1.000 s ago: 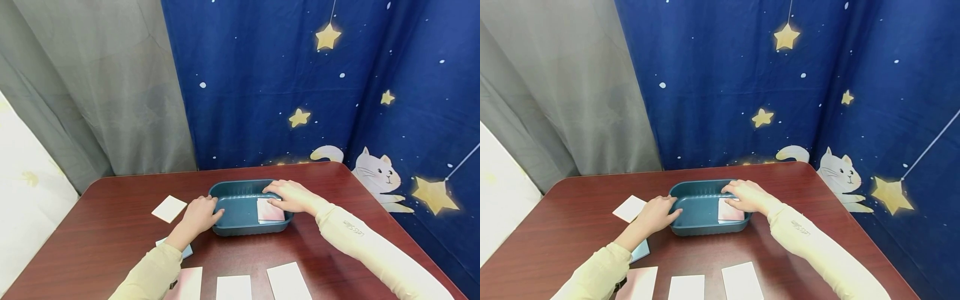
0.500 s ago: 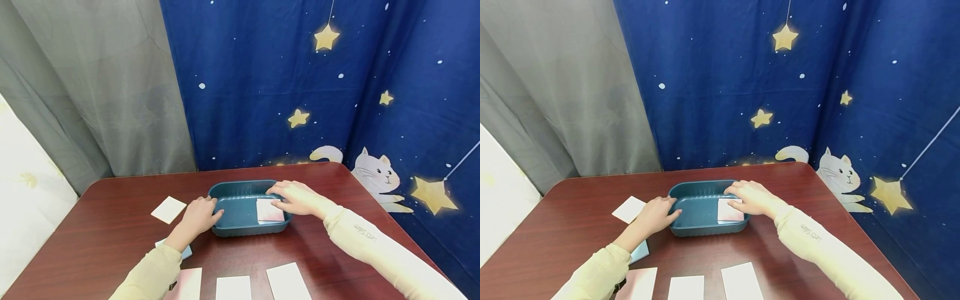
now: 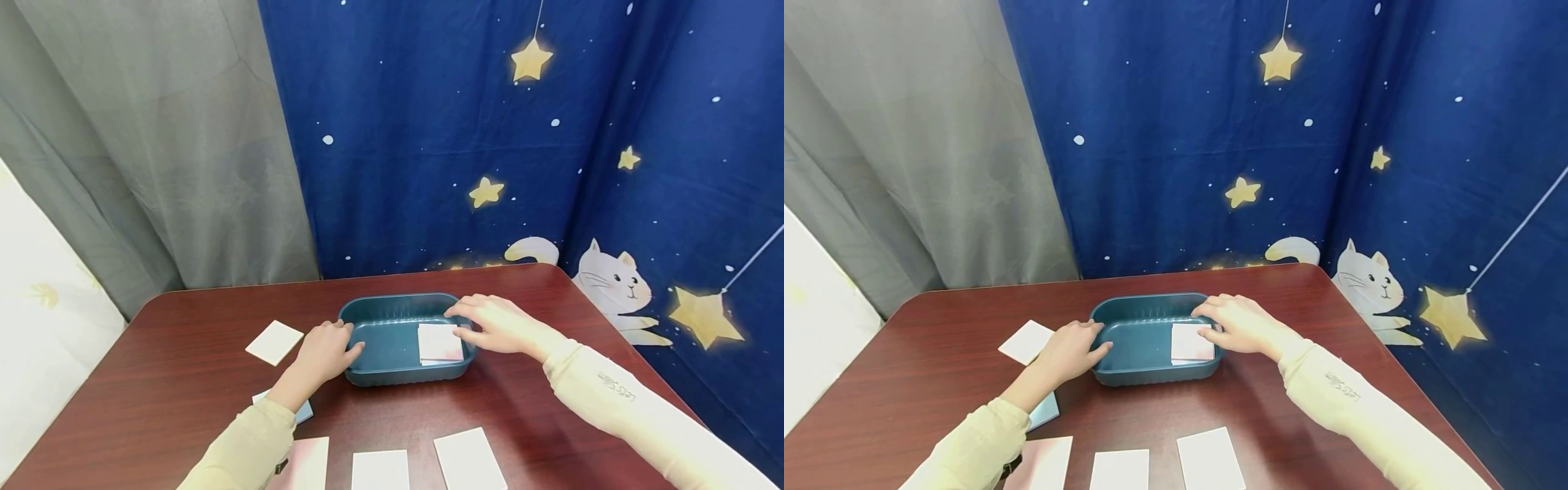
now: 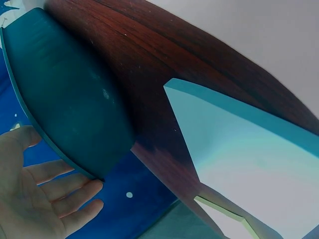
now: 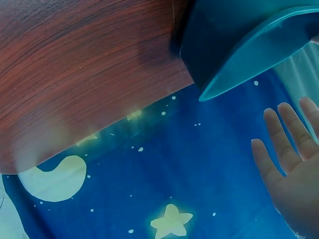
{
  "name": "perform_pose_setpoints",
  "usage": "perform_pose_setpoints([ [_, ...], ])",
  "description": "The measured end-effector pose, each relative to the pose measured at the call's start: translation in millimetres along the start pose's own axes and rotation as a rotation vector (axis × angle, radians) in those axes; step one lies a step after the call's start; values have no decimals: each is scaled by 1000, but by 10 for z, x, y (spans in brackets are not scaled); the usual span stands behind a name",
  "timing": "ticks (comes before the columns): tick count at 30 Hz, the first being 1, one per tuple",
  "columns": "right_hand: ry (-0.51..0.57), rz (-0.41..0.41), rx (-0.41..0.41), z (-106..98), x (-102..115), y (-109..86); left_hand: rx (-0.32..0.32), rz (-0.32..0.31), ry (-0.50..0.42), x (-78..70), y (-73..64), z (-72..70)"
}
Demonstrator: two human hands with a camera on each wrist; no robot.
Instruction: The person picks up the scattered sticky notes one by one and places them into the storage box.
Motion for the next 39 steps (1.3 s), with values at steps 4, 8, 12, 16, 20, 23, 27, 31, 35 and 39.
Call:
perform_pose_setpoints([
  [4,1,-6,-4,-13,-10,-42,3,-1,-2,-1,0,1],
  [8,-8,-12,-16,-20,-25,-81,5,-3,0,1,2,2],
  [12,-2,-9,-22,-30,-34,-123,3,-1,1,1,2,-2],
  [16,9,2,-14,-38,-37,-164,0,-2,1,2,3,-4],
  [20,20,14,-6,-41,-40,-200,-3,-2,-2,-1,4,-2],
  [23,28,9,-14,-36,-50,-224,-5,-4,-3,-2,3,-3],
  [27,28,-1,-32,-25,-66,-254,-5,-3,-1,-4,4,-5],
  [31,36,10,-33,-16,-81,-287,-4,-3,2,-5,6,-6],
  [35,46,20,-27,-7,-93,-316,4,-5,4,-6,9,0],
  [39,47,24,-27,1,-96,-345,13,-6,4,-7,8,9],
])
Point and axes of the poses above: each hand's wrist, its own y-axis towards the middle knuckle, its own z-axis out of the palm, x = y × z, the point moved 1 cm from there along y, towards the middle knuckle, and after that the axes turned 6 degrees about y, right-handed, at the moved point
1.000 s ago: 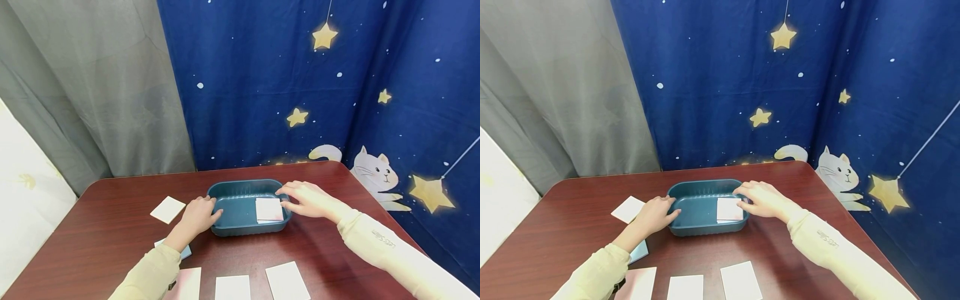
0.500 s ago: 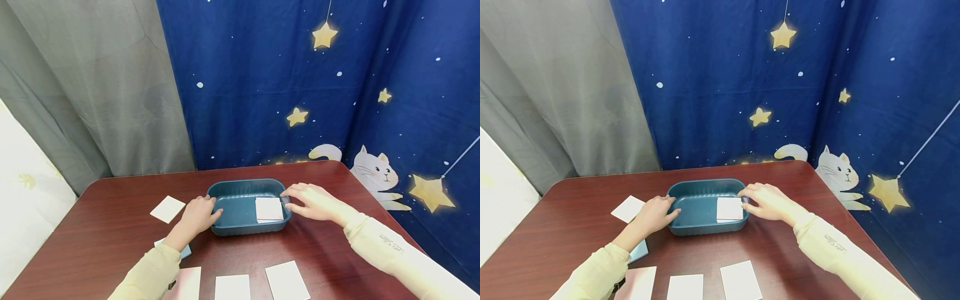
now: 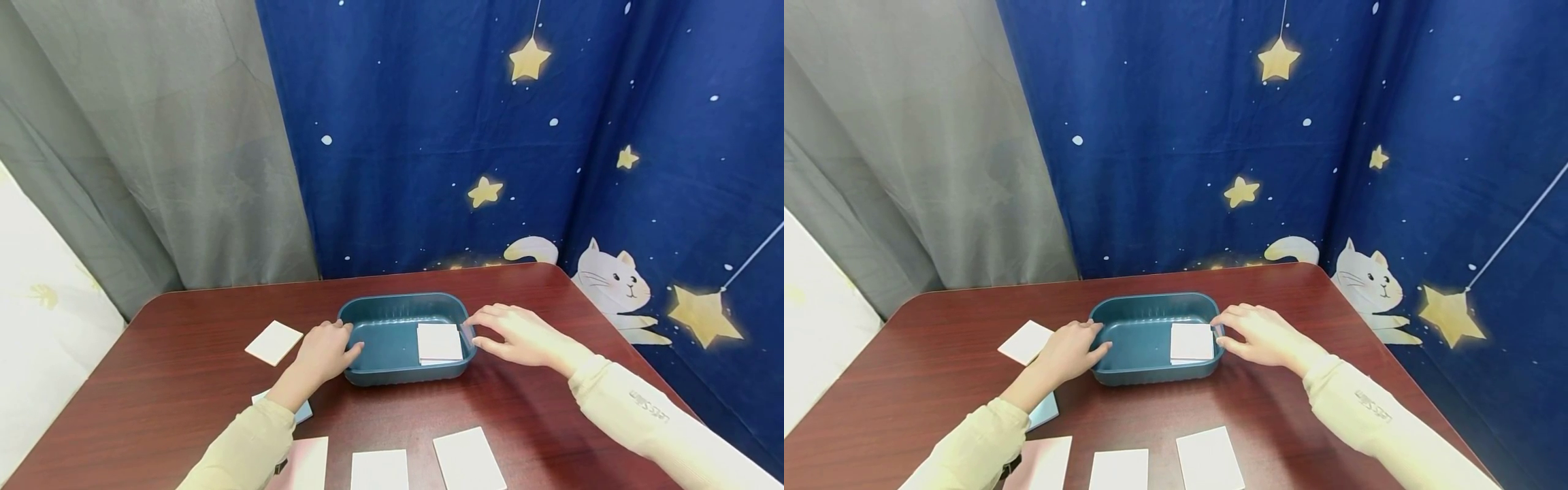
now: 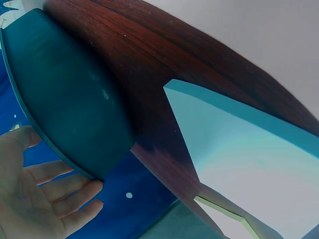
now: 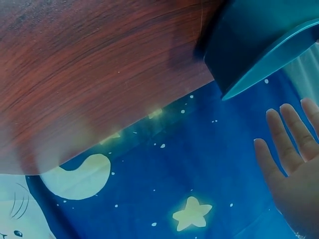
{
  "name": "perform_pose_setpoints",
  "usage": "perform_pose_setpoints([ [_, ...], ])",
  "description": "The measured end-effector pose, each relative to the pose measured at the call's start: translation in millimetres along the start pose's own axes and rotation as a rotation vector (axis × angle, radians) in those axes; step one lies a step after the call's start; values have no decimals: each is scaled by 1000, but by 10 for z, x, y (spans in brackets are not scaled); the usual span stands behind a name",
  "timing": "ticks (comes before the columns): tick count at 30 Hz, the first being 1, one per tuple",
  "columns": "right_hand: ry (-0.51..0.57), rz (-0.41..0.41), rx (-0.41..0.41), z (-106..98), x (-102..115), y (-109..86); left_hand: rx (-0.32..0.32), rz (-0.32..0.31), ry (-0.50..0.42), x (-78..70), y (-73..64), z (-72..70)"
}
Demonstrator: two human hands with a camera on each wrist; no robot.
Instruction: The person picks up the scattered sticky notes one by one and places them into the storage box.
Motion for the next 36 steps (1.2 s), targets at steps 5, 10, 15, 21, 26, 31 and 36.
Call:
perform_pose_setpoints([
  [5,0,8,-1,8,-2,-40,1,-2,0,0,-4,5],
  [10,-2,8,-6,20,-9,-72,-12,0,1,1,-9,4],
  [15,-8,11,-15,43,-29,-104,-11,-1,2,4,-10,5],
  [21,-10,7,-24,67,-49,-126,-1,-7,-2,6,-6,8],
  [26,-13,6,-21,75,-50,-140,-4,-8,-4,8,-5,12],
  [31,-8,16,-17,85,-53,-160,-9,-6,-4,8,-5,15],
  [36,4,26,-16,109,-62,-192,0,-7,-6,5,-1,16],
])
Point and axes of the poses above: each hand's wrist, its own y-axis towards the middle knuckle, its own z-axis out of the palm, x = y × z, the point moved 1 cm from there along y, towards the middle knuckle, and after that the axes turned 6 degrees about y, right-handed, at the moved point
